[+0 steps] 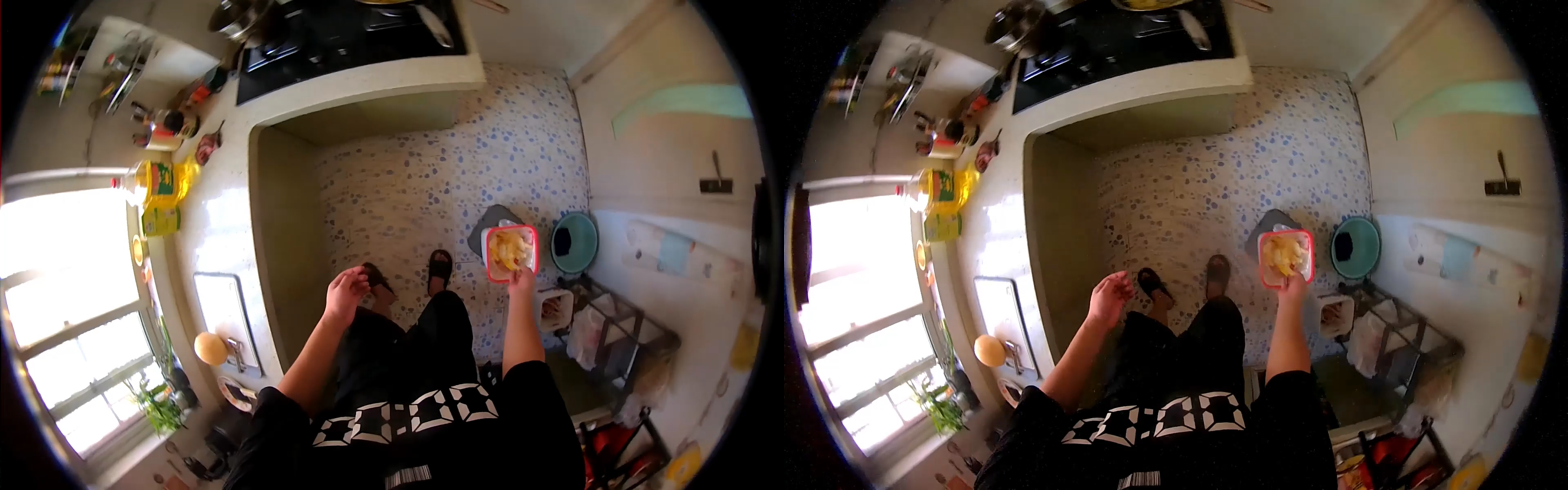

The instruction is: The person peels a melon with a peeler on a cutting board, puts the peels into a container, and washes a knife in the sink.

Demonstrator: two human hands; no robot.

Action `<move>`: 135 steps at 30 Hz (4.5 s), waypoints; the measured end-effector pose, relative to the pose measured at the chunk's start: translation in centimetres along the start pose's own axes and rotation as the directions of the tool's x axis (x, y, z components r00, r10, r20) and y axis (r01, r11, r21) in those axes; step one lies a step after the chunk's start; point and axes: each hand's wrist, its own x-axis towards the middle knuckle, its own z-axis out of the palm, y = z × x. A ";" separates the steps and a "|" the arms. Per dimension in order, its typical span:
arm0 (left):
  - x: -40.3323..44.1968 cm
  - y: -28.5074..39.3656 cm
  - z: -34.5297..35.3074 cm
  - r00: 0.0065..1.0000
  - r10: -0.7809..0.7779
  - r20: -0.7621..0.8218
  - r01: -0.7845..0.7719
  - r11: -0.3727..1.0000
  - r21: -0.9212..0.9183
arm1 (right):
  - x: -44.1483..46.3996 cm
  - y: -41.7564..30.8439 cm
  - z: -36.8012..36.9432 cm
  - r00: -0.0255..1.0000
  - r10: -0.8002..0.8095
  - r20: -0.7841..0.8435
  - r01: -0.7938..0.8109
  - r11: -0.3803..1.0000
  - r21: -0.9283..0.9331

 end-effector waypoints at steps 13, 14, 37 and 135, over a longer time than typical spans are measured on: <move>-3.8 1.7 -15.2 0.903 0.242 -0.356 -0.273 0.961 -0.037 | -7.8 -1.8 8.3 0.787 -0.453 0.419 0.344 -0.242 -0.907; -3.6 1.9 -17.2 0.838 0.347 -0.422 -0.331 0.937 0.113 | -7.9 -1.5 9.3 0.784 -0.439 0.438 0.287 -0.369 -0.884; 4.4 15.3 -35.2 0.478 0.777 -0.411 -0.025 0.479 0.877 | -28.5 22.6 27.7 0.851 0.290 0.437 0.286 0.442 -0.850; -38.2 -31.5 -14.5 -0.373 -0.771 -0.515 -0.508 0.635 -0.582 | -70.4 57.6 4.9 -0.246 0.611 -0.753 0.915 0.403 0.028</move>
